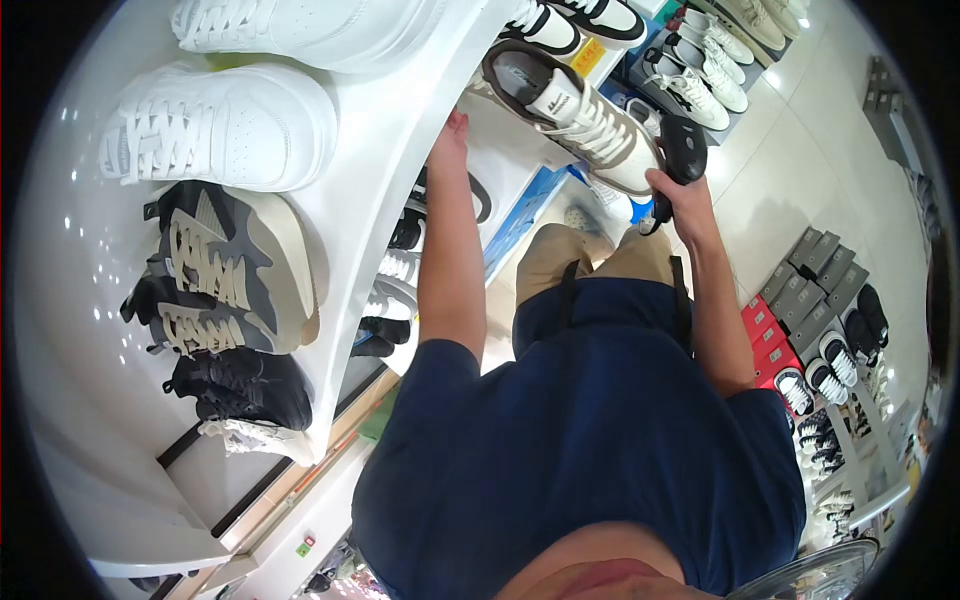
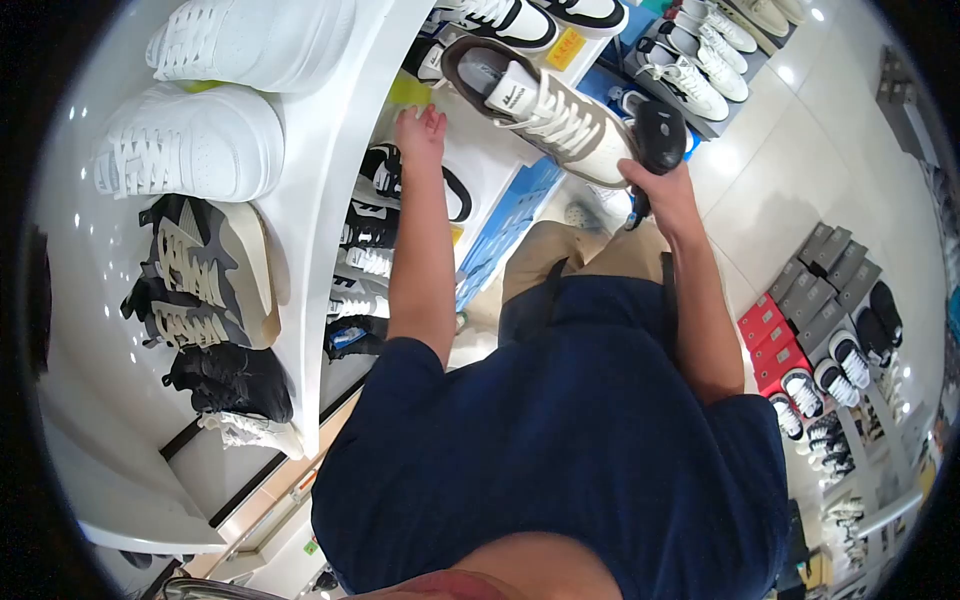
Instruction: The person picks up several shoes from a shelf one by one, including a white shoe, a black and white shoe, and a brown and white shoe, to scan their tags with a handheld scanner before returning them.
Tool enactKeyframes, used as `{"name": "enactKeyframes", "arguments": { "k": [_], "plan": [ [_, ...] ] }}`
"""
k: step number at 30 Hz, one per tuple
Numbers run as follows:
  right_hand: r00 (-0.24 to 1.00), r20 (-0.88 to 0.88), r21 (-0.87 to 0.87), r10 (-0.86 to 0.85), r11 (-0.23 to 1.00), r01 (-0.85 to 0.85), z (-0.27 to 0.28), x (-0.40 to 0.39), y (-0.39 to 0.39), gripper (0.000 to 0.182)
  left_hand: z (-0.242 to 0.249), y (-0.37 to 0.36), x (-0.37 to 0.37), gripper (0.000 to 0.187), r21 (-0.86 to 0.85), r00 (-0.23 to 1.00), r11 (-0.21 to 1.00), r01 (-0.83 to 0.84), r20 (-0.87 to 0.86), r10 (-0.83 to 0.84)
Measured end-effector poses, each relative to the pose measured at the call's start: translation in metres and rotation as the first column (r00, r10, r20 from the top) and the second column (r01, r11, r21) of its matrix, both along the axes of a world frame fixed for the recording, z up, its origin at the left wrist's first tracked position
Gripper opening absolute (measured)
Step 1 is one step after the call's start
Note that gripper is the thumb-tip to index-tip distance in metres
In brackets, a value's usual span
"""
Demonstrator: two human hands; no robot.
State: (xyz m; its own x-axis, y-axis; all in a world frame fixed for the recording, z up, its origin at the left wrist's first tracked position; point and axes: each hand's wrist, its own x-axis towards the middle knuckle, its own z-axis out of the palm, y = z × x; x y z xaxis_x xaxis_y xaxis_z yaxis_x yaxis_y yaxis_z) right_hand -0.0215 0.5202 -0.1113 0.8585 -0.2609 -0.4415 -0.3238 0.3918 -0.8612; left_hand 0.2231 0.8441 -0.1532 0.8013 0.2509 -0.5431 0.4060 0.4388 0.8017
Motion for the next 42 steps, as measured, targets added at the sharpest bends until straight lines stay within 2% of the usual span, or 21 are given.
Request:
{"name": "enactKeyframes", "arguments": {
  "k": [1,2,6,8,9,11,12,14,17,21,23,27,32,37,39,41,42],
  "plan": [
    [0.999,-0.02,-0.009,-0.028,1.0,0.027,0.0,-0.005,-0.002,0.057,-0.004,0.001,0.01,0.033,-0.036,0.999,0.999,0.031,0.012,-0.031],
    [0.999,-0.023,-0.013,-0.034,0.999,0.034,0.001,-0.011,-0.004,0.057,-0.009,-0.001,0.019,0.025,-0.017,0.999,1.0,-0.015,-0.038,0.015],
    [0.996,-0.042,-0.024,-0.083,0.996,0.082,0.004,-0.025,-0.004,0.061,-0.041,0.019,0.039,0.026,-0.01,0.999,1.0,-0.014,-0.046,0.014],
    [0.994,-0.044,-0.027,-0.1,0.995,0.099,0.006,-0.028,-0.002,0.061,-0.079,0.051,0.05,0.027,-0.262,0.991,0.964,0.036,0.132,-0.001],
    [0.993,-0.046,-0.027,-0.11,0.994,0.109,0.007,-0.029,-0.002,0.061,-0.098,0.065,0.061,0.027,-0.264,0.991,0.964,0.04,0.131,-0.005],
    [0.993,-0.04,-0.021,-0.114,0.993,0.113,0.006,-0.031,-0.001,0.061,-0.13,0.086,0.082,0.028,-0.039,0.993,0.994,0.102,0.062,-0.099],
    [0.993,-0.034,-0.011,-0.113,0.994,0.113,0.006,-0.031,0.0,0.061,-0.124,0.088,0.084,0.028,-0.04,0.993,0.994,0.103,0.06,-0.1],
    [0.993,-0.035,-0.013,-0.11,0.994,0.109,0.008,-0.031,0.001,0.061,-0.104,0.085,0.083,0.027,0.1,0.99,0.987,0.123,-0.087,-0.115],
    [0.995,-0.033,-0.023,-0.097,0.995,0.096,0.008,-0.03,0.002,0.061,-0.118,0.102,0.089,0.027,0.111,0.983,0.988,0.111,-0.159,-0.092],
    [0.995,-0.033,-0.013,-0.098,0.995,0.097,0.008,-0.028,0.008,0.061,-0.128,0.101,0.084,0.028,0.167,0.98,0.974,0.156,-0.146,-0.132],
    [0.995,-0.026,-0.028,-0.099,0.995,0.098,0.007,-0.027,0.011,0.061,-0.121,0.091,0.081,0.031,0.15,0.983,0.986,0.076,-0.177,-0.049],
    [0.996,-0.026,-0.016,-0.091,0.996,0.09,0.007,-0.027,0.011,0.061,-0.115,0.077,0.068,0.032,0.15,0.985,0.983,0.101,-0.156,-0.077],
    [0.995,-0.01,-0.017,-0.096,0.995,0.096,0.006,-0.025,0.013,0.062,-0.114,0.061,0.057,0.031,0.178,0.989,0.984,-0.009,-0.146,0.035],
    [0.998,-0.001,0.017,-0.065,0.998,0.065,0.004,-0.023,0.017,0.061,-0.106,0.055,0.05,0.03,0.115,0.99,0.993,0.023,-0.142,-0.006],
    [1.0,0.01,0.047,-0.019,0.999,0.018,0.003,-0.021,0.02,0.061,-0.089,0.049,0.035,0.03,0.082,0.992,0.996,0.034,-0.125,-0.024],
    [1.0,0.014,0.063,-0.019,0.998,0.018,0.005,-0.014,0.029,0.06,-0.052,0.034,0.002,0.036,0.047,0.995,0.995,0.088,0.039,-0.09],
    [1.0,0.022,0.054,0.002,0.999,-0.003,0.004,-0.01,0.035,0.059,-0.034,0.029,-0.018,0.036,0.048,0.995,0.995,0.088,0.042,-0.09]
  ]
}}
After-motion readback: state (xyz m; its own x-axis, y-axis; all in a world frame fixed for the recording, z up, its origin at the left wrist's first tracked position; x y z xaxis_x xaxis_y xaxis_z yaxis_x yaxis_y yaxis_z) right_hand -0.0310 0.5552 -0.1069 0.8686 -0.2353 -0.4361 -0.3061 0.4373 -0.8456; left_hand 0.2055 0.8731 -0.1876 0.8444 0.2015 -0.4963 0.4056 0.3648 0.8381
